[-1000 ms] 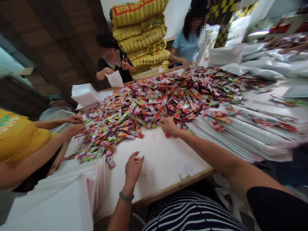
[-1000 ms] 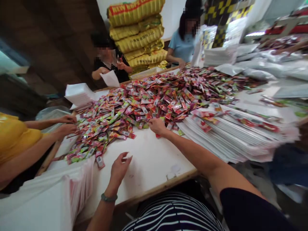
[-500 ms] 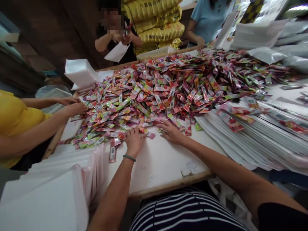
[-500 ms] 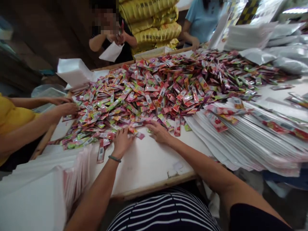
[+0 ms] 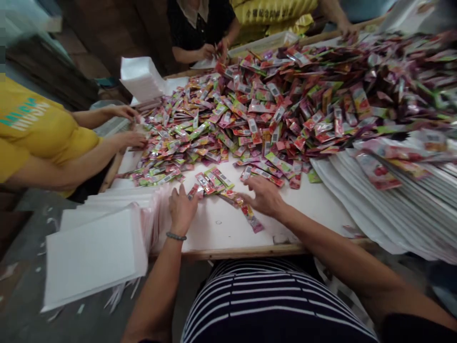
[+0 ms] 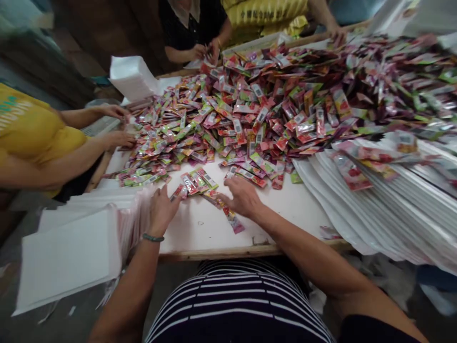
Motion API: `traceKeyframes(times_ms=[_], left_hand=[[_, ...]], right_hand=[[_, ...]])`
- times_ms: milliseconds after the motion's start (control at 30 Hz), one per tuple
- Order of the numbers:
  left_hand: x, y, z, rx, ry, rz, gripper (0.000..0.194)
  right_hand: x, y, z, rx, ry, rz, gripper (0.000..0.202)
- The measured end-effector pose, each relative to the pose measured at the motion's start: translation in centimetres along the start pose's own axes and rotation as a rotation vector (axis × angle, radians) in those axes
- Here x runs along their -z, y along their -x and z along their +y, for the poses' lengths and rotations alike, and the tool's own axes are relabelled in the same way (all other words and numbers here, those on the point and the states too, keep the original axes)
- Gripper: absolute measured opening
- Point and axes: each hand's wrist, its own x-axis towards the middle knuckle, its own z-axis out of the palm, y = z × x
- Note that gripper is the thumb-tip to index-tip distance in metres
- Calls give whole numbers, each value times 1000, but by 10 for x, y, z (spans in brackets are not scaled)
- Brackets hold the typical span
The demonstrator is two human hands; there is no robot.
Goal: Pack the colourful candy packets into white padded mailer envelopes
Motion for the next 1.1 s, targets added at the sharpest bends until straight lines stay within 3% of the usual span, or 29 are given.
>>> traceKeyframes(times_ms=[100,167,300,400,500,567,633,733,833,933,1000,1067,1100], left_hand=[[-4,-4,6,-127,-65,-151,54],[-10,3,17,-227,-13,-140,48],[-22,23,37,-236,183,-131,48],[-23,34,43,-25,508,-261,52],[-21,40,42,210,947,-373,53],[-18,43,41,279,1179,-404,45],[-14,47,41,335,1303,-451,34],[-10,52,42,495,1334,-586,30],[-9,55,40,559,1345,-680,31],[-10,55,35,477,1378,-652,25],[-9,55,32,454,1325,-597,22],[-4,54,29,320,1150,-504,24],[-1,54,28,186,1020,-435,28]], right_hand=[[-19,6,-18,343,-2,-193,45],[-28,5,-14,419,34,-281,41],[-26,-3,21,238,81,-262,26],[-15,-6,43,97,116,-222,26],[-5,-6,50,-27,67,-190,29],[-1,-6,47,-149,-113,-115,27],[1,-6,41,-291,-442,-74,28],[1,-6,31,-450,-946,-207,44],[0,-8,22,-496,-1154,-363,53],[-1,-6,13,-485,-1102,-395,48],[-1,-1,4,-435,-886,-342,35],[0,9,-8,-264,-608,-311,22],[1,15,-14,-134,-493,-321,19]])
